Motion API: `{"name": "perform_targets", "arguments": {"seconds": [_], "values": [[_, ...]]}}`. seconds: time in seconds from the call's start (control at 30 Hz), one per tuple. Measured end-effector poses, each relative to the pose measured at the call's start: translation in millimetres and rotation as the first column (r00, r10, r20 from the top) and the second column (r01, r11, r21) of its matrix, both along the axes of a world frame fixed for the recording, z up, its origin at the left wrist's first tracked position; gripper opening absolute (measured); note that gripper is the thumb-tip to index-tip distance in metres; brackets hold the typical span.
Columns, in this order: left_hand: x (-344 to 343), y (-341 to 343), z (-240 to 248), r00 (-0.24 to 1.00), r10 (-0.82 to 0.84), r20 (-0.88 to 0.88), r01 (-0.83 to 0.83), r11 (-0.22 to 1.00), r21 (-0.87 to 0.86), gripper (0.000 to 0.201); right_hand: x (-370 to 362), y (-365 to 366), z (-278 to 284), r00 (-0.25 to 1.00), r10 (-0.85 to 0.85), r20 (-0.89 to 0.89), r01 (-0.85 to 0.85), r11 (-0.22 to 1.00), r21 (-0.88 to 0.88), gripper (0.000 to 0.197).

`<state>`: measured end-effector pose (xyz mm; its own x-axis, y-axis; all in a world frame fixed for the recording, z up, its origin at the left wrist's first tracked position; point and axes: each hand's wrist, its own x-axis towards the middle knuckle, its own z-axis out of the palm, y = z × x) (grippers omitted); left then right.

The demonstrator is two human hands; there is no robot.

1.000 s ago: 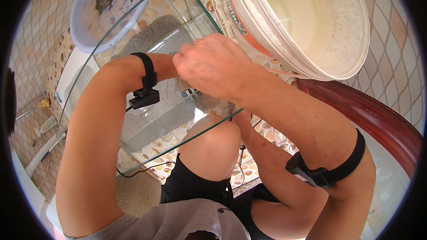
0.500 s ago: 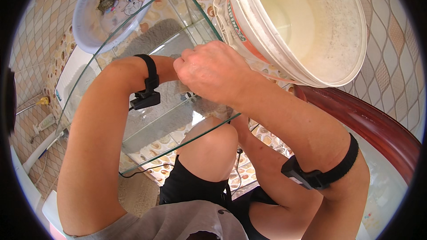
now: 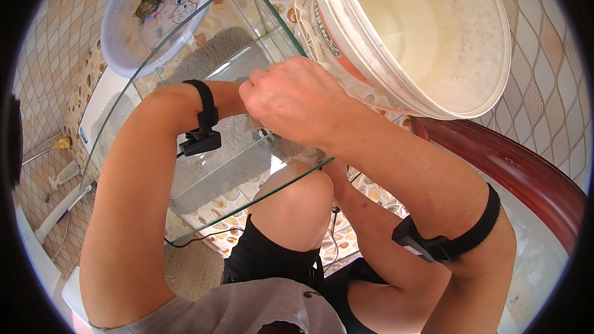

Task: The person scrubs the interior glass walls of a small aquarium with a sponge, then pours water from a bucket into the tank. Two turtles are visible in a separate basin nearby.

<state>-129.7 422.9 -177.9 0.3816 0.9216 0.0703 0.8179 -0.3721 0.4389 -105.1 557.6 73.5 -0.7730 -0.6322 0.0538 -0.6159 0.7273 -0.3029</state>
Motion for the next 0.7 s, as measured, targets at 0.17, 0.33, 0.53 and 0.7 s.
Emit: {"name": "perform_targets", "arguments": {"seconds": [0.17, 0.33, 0.53, 0.7], "values": [[0.0, 0.1, 0.3, 1.000, 0.009, 0.005, -0.009, 1.000, 0.004, 0.021, -1.2, 0.3, 5.6, 0.998, 0.025, 0.066, -0.026, 0.999, 0.027, 0.009], [0.7, 0.0, -0.9, 1.000, 0.018, 0.000, -0.018, 1.000, 0.001, 0.021, -2.9, -0.6, 7.1, 0.999, 0.025, 0.041, -0.026, 0.999, 0.022, 0.009], [-0.4, 1.8, -2.9, 1.000, 0.023, 0.008, -0.023, 1.000, 0.008, 0.021, -0.5, 0.7, 5.5, 0.998, 0.021, 0.057, -0.021, 1.000, -0.005, 0.008], [-0.8, 0.2, -2.4, 1.000, 0.029, -0.001, -0.029, 1.000, 0.003, 0.021, -1.6, -0.4, 1.5, 1.000, 0.012, 0.017, -0.012, 1.000, 0.001, 0.015]]}}
